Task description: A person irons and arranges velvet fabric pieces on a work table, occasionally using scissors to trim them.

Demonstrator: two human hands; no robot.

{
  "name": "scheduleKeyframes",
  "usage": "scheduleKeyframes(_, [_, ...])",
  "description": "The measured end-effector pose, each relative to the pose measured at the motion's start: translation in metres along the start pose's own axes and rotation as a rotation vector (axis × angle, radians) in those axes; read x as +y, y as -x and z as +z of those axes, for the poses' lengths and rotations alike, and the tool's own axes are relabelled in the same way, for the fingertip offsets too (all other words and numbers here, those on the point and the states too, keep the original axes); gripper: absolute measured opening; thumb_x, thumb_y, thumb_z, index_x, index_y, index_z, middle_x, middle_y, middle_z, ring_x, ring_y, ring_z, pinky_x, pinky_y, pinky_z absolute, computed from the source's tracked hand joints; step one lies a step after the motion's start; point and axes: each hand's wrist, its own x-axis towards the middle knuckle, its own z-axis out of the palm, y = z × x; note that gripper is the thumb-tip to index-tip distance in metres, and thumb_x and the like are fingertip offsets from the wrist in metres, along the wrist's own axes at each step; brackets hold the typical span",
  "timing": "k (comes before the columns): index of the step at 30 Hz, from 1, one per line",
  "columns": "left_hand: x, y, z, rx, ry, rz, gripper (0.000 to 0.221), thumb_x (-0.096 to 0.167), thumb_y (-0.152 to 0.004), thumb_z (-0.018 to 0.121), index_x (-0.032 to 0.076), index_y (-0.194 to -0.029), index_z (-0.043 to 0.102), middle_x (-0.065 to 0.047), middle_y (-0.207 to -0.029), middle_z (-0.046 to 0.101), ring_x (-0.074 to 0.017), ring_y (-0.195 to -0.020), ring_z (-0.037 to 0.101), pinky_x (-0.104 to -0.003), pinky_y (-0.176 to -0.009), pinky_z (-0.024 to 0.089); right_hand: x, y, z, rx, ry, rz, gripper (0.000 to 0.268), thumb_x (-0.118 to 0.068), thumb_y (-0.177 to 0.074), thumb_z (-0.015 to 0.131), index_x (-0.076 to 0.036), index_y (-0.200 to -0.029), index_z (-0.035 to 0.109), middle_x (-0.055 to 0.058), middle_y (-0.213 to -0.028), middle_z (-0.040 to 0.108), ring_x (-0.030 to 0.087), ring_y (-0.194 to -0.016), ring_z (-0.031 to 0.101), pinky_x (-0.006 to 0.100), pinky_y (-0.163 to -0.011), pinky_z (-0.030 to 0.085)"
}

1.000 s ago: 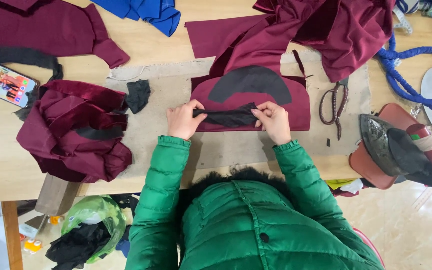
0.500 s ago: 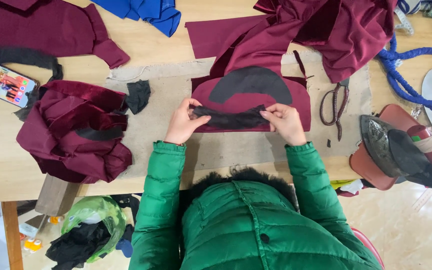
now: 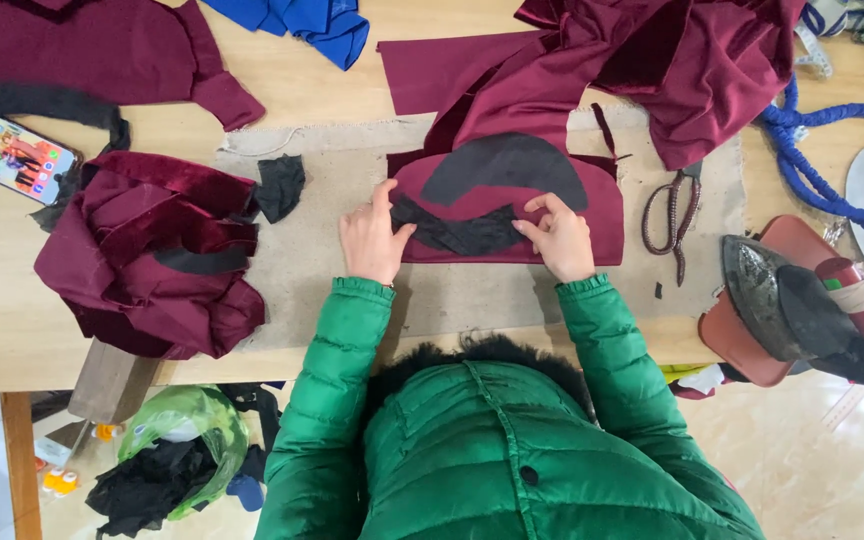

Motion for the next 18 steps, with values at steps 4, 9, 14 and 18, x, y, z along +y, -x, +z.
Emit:
scheduleKeyframes(4, [-0.005, -0.003, 0.0, 0.026, 0.063, 0.044, 0.084, 0.021, -0.077, 0.089, 0.023, -0.148, 0.045, -0.009, -0.114, 0.069, -0.0321, -0.106, 0.069, -0.047, -0.094, 0.044, 0.008, 0.005, -0.005, 0.052, -0.007, -0.025, 0.026, -0.027, -0.093, 0.077, -0.022, -0.116, 0.068, -0.001, -0.059, 0.068, 0.019, -0.058, 0.068, 0.034, -0.067, 0.055])
scheduleKeyframes(9, [-0.008, 0.001, -0.004, 0.06, 0.122, 0.104, 0.08, 0.021, -0.08, 0.088, 0.02, -0.149, 0.046, -0.01, -0.126, 0.058, -0.0365, -0.109, 0.066, -0.048, -0.091, 0.049, 0.023, 0.022, -0.025, 0.145, -0.107, -0.061, 0.021, -0.027, -0.101, 0.069, -0.018, -0.119, 0.067, 0.004, -0.068, 0.071, 0.019, -0.057, 0.067, 0.034, -0.062, 0.054])
scheduleKeyframes(14, [0.002, 0.017, -0.013, 0.203, 0.054, 0.191, 0.056, 0.028, -0.093, 0.078, 0.019, -0.143, 0.056, -0.01, -0.134, 0.051, -0.0341, -0.118, 0.06, -0.048, -0.092, 0.049, 0.059, 0.045, -0.051, 0.416, -0.036, -0.152, 0.017, -0.009, -0.108, 0.064, -0.004, -0.123, 0.069, 0.02, -0.093, 0.073, 0.037, -0.083, 0.07, 0.046, -0.072, 0.054])
scheduleKeyframes(18, [0.018, 0.045, 0.004, 0.298, -0.037, 0.308, 0.048, 0.043, -0.1, 0.067, 0.021, -0.142, 0.058, -0.01, -0.148, 0.048, -0.0353, -0.138, 0.047, -0.051, -0.104, 0.043, 0.091, 0.066, -0.051, 0.516, 0.057, -0.137, 0.016, -0.011, -0.107, 0.068, -0.011, -0.122, 0.068, 0.011, -0.102, 0.067, 0.03, -0.094, 0.068, 0.039, -0.077, 0.055])
